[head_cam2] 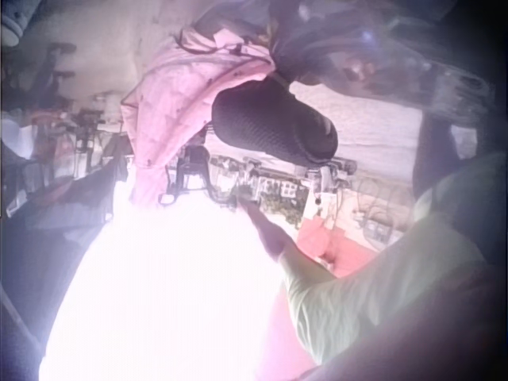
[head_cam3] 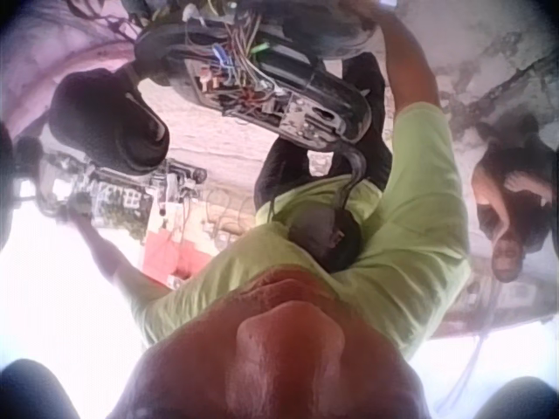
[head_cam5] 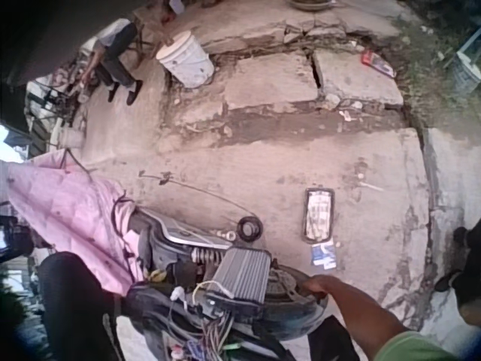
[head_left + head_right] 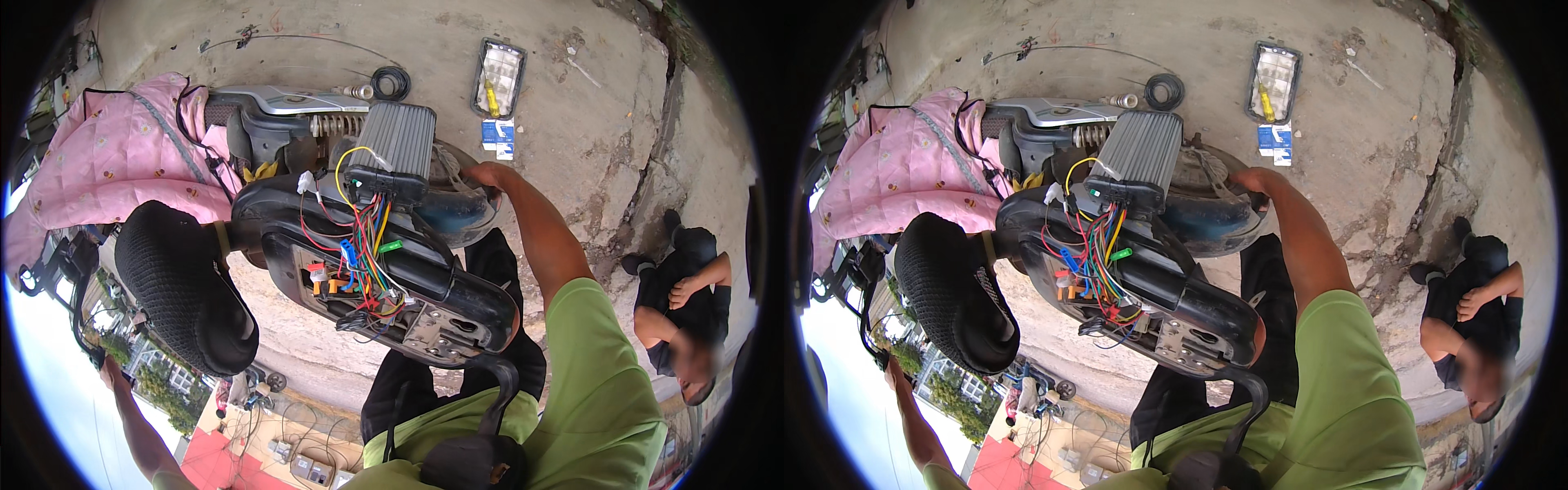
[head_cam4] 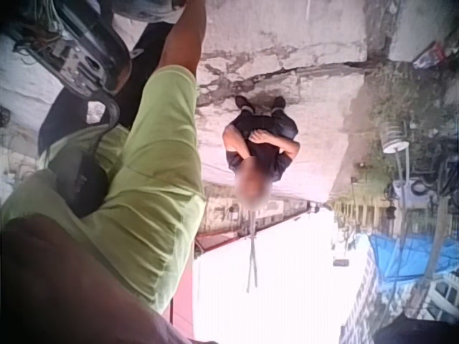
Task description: The person repairs the electrical system of a scooter. They open the seat compartment, connect wires to a controller, and close the compartment.
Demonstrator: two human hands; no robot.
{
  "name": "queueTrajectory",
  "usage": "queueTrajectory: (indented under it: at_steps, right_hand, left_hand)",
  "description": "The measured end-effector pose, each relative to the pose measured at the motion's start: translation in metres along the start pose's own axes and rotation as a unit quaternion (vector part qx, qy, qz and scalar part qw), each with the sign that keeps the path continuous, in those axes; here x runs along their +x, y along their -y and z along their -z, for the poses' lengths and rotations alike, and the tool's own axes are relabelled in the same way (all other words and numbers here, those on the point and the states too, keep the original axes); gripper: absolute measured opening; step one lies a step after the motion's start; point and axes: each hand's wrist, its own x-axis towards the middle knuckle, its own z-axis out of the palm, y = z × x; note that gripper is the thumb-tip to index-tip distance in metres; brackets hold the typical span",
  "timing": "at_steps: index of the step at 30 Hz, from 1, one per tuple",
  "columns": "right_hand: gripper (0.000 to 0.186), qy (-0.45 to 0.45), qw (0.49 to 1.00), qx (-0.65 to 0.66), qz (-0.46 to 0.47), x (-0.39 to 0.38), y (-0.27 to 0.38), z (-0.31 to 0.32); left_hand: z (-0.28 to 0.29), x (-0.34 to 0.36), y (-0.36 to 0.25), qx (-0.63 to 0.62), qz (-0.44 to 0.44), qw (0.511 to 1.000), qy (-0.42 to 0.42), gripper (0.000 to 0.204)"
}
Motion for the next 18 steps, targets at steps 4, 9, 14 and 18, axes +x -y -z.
queueTrajectory:
  at_steps: [4, 9, 14, 18]
  right_hand:
    - [0.067, 0.035, 0.999, -0.007, 0.038, 0.002, -0.004, -0.001]
    - [0.085, 0.018, 0.998, -0.053, 0.014, 0.015, -0.007, -0.001]
    - [0.066, 0.000, 0.998, -0.037, 0.045, 0.028, -0.016, 0.001]
    - [0.065, -0.005, 0.998, -0.059, 0.039, 0.018, -0.007, 0.001]
  left_hand:
    - [0.006, 0.006, 0.012, -0.012, 0.024, 1.000, 0.004, 0.039]
    - [0.005, 0.012, 0.014, -0.033, 0.016, 0.999, -0.013, 0.034]
    - [-0.006, 0.006, -0.003, -0.070, -0.019, 0.997, -0.014, 0.028]
    - [0.000, 0.012, 0.020, -0.125, 0.009, 0.992, 0.027, 0.022]
